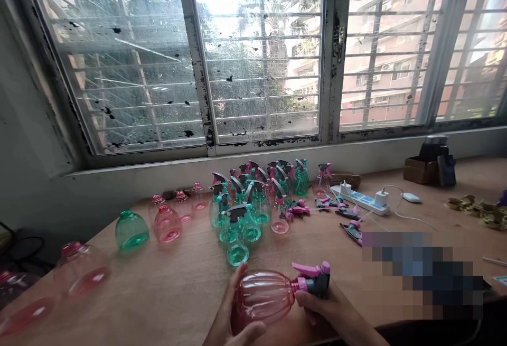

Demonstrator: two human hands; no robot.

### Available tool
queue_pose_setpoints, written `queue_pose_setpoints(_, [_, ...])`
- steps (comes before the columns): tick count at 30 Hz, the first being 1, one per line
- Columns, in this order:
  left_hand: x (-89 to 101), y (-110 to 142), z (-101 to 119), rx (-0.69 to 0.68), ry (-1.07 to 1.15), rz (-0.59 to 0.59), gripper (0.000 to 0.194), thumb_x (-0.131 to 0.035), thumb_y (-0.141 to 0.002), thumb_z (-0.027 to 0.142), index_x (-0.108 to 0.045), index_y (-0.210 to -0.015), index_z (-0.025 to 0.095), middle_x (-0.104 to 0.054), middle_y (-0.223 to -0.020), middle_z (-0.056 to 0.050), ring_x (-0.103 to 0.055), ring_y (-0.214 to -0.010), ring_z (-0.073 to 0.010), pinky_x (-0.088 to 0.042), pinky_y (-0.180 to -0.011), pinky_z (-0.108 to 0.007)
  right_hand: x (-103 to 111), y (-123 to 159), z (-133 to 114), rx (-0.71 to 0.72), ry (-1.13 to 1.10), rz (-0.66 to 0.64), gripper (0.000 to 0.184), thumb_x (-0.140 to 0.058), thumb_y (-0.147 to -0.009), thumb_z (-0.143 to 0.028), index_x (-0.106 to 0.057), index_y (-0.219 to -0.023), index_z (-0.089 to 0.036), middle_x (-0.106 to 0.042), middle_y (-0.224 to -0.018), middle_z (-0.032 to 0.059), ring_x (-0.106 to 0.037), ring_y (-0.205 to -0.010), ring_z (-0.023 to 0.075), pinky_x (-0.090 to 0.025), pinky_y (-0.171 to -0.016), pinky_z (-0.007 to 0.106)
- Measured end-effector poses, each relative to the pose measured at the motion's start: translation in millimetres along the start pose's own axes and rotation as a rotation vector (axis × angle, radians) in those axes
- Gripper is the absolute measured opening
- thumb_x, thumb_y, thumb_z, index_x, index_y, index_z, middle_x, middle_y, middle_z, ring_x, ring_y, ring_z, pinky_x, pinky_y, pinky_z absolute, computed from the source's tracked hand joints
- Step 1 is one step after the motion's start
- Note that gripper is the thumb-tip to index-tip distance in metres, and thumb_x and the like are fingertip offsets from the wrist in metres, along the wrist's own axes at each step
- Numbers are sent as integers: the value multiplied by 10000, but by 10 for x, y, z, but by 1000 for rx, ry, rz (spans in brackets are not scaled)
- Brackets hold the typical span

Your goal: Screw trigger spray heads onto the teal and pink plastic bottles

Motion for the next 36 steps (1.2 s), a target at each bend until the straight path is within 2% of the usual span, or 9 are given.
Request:
queue_pose_setpoints(4, [62,-1,-29,30,3,32,682,-562,-915,624,-445,-1513,316,-431,-1633,-49,-355,-1513,-315,-225,-1273,-458,-4,25,22,-55,72,-47,551,-869,-706,-538,-685,-1059,-158,-597,-587,-53,-526,-519,124,-412,-519,247])
queue_pose_setpoints(7, [86,-19,-68,71,3,60,659,-491,-945,635,-435,-1510,300,-458,-1614,-78,-392,-1495,-307,-264,-1255,-485,-12,33,34,-86,110,-85,495,-861,-697,-548,-667,-942,-164,-594,-554,-51,-533,-511,133,-397,-504,243])
queue_pose_setpoints(10, [80,-38,-108,101,6,55,699,-549,-922,622,-408,-1516,283,-475,-1599,-100,-414,-1480,-317,-289,-1244,-490,-5,22,25,-69,98,-56,534,-867,-686,-560,-677,-985,-161,-598,-557,-52,-547,-509,137,-424,-509,246])
queue_pose_setpoints(15, [18,-27,-66,84,17,11,853,-720,-824,572,-355,-1538,280,-421,-1630,-97,-344,-1515,-339,-291,-1250,-455,18,-22,25,-16,-19,15,758,-861,-708,-573,-619,-1293,-156,-616,-621,-50,-511,-477,109,-416,-486,244])
queue_pose_setpoints(19, [-42,-16,17,67,-30,-19,932,-794,-794,487,-308,-1557,261,-358,-1663,-100,-297,-1540,-321,-281,-1260,-413,38,-42,38,0,-67,45,742,-854,-730,-561,-612,-1307,-163,-627,-677,-38,-484,-471,95,-383,-469,243])
queue_pose_setpoints(22, [-53,-24,30,34,-24,-52,949,-787,-802,484,-272,-1567,258,-354,-1662,-112,-310,-1535,-320,-287,-1257,-422,32,-28,35,-5,-71,41,752,-864,-718,-562,-617,-1304,-161,-621,-677,-41,-485,-486,98,-385,-487,251])
queue_pose_setpoints(26, [-4,-28,-22,38,-20,-50,1052,-819,-746,531,-239,-1580,257,-345,-1661,-130,-327,-1522,-344,-284,-1253,-447,8,1,29,-27,-43,2,754,-868,-715,-555,-615,-1292,-140,-588,-590,-65,-503,-504,115,-393,-521,259])
queue_pose_setpoints(31, [25,-19,-14,53,-19,-33,942,-703,-815,622,-275,-1574,265,-368,-1654,-121,-336,-1519,-336,-313,-1236,-441,14,2,49,-66,25,-26,646,-874,-715,-522,-650,-1170,-122,-610,-565,-55,-520,-518,122,-384,-529,255])
queue_pose_setpoints(36, [-11,-11,58,60,-25,-42,936,-745,-806,580,-295,-1565,268,-377,-1649,-116,-365,-1504,-321,-320,-1230,-411,-4,-6,14,-43,41,-47,689,-848,-740,-544,-645,-1226,-99,-578,-545,-62,-505,-505,118,-391,-523,251])
Point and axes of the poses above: each hand's wrist, its own y-axis away from the middle knuckle, its own x-axis out of the back of the hand, z = x × y, the point moved 5 cm from there along -y, towards the middle knuckle
